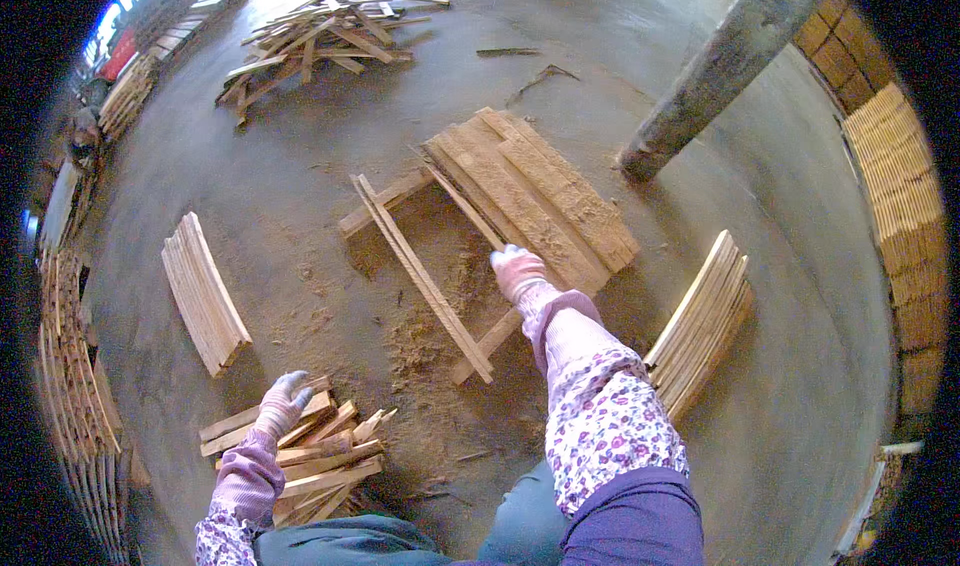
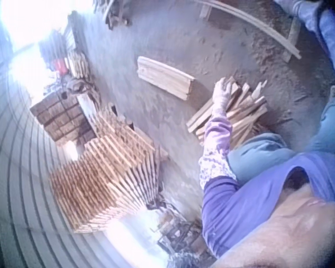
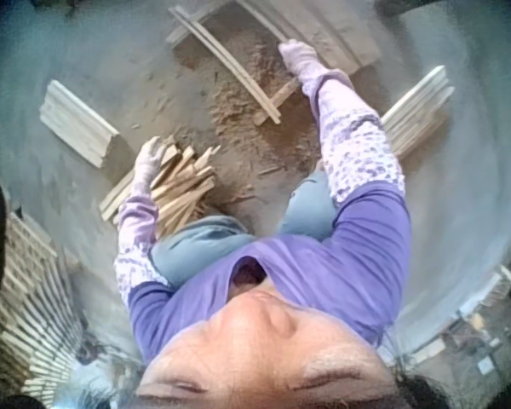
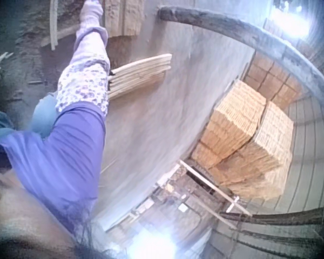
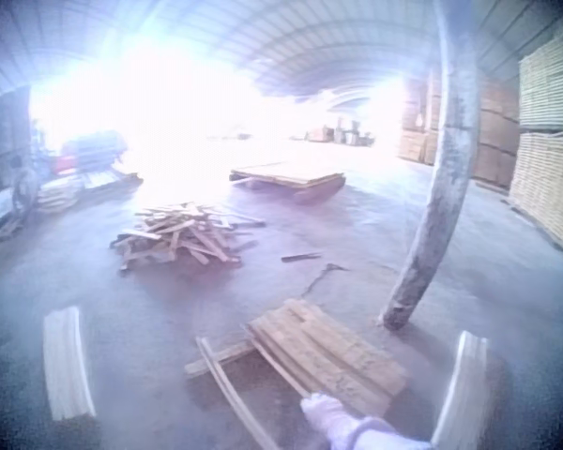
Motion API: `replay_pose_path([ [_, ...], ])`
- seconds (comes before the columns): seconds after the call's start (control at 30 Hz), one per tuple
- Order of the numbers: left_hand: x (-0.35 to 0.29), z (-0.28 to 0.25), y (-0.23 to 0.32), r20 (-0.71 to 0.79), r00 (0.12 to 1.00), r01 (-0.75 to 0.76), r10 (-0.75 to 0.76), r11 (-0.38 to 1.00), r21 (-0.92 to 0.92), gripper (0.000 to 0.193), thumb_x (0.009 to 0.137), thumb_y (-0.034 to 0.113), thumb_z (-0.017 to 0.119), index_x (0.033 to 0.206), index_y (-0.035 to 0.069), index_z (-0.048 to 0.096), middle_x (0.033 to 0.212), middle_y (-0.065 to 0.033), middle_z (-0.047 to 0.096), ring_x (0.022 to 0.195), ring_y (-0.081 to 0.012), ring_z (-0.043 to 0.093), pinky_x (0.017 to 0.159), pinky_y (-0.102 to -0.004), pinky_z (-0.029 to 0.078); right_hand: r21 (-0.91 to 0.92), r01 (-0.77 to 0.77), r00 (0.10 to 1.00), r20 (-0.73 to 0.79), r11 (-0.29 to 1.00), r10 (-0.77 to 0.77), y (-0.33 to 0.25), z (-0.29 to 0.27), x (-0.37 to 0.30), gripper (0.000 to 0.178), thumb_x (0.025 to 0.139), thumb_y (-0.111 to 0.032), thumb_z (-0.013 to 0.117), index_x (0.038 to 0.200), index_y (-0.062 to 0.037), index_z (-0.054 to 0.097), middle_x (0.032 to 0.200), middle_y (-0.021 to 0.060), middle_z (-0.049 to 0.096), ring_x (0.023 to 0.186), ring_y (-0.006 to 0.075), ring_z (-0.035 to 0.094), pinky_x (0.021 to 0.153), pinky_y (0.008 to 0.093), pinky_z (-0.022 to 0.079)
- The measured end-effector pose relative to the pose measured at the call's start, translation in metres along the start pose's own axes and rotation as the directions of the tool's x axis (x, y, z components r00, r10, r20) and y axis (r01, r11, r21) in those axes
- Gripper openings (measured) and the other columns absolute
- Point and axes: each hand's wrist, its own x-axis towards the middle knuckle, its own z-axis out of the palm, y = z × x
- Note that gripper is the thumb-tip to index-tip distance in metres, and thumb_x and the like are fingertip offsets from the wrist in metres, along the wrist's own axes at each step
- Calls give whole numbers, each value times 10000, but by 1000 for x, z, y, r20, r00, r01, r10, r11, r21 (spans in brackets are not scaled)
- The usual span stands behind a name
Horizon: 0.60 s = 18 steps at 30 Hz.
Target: The person picks up wooden planks from a large stack and carries them to a work area. They then sit on the floor and assemble the planks into a rectangular frame by hand, arranging them in a grid pattern.
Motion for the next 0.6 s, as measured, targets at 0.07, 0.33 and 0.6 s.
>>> replay_pose_path([
  [0.07, -2, -1, 6, -36, 999, 24, -35, 964, -263, 489, 935, 311, 671, 1340, 62, 556, 1308, -189, 603, 1214, -317, 575, 1021, -403, 459, 364, -108, 983, 176, 925, 45, -48, -42, 14, 233, 824, -150, 624, 1044, -98, 679, 1053, 204, 679, 939, 365, 687, 773, 466, 574],
  [0.33, 48, -2, 65, 167, 974, 160, -152, -59, -985, 548, 873, 498, 723, 1230, 116, 557, 1024, -75, 638, 816, -211, 642, 702, -368, 569, 930, 298, 799, -120, 215, -589, -212, -96, -78, 552, 836, -204, 723, 1357, -222, 541, 1220, 187, 620, 1079, 359, 634, 949, 448, 511],
  [0.6, 14, -41, -87, -221, 854, 182, -472, 668, -721, 411, 991, 424, 572, 1279, 131, 562, 931, -50, 580, 789, -175, 571, 688, -332, 504, 208, -246, 936, 306, 947, 176, -29, -31, 1, 702, 993, -419, 413, 1544, -33, 213, 1633, 202, 140, 1508, 351, 172, 1211, 506, 180],
])
